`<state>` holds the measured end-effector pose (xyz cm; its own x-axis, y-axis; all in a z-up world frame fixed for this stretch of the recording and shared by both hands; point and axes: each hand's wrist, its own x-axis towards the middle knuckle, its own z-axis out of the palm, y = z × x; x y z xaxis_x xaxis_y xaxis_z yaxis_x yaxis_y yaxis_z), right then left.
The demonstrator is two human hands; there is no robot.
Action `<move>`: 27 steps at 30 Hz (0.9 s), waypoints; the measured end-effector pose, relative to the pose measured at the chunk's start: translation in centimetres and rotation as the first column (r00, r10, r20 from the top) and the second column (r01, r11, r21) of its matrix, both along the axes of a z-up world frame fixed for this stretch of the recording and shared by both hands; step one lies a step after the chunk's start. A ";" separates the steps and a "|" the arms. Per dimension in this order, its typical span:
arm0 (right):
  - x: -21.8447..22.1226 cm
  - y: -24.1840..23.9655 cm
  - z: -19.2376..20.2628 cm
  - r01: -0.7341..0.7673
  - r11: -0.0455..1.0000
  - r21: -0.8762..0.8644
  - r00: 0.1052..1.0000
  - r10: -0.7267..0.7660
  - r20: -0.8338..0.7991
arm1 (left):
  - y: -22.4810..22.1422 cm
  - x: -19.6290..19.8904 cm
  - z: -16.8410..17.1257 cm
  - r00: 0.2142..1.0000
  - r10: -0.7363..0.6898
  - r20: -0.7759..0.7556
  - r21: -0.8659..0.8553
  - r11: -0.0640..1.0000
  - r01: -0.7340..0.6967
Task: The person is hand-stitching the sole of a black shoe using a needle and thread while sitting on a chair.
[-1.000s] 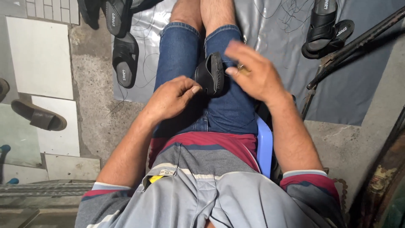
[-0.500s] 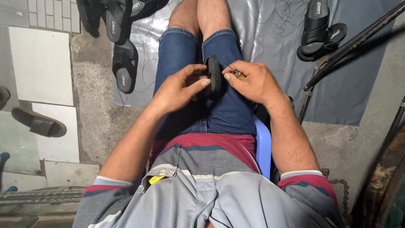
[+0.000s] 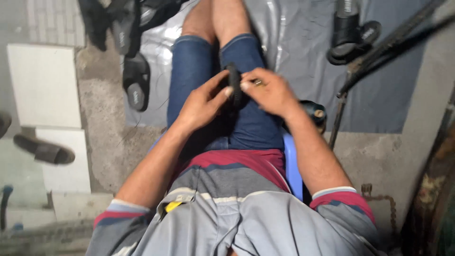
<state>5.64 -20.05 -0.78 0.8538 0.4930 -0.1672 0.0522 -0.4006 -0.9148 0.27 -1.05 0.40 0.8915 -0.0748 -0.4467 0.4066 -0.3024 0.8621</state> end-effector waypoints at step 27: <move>7.7 -5.5 -12.8 0.589 0.802 -0.098 0.781 -0.596 -0.185 | 2.7 1.0 -5.5 0.750 -0.171 0.639 0.427 0.889 -0.162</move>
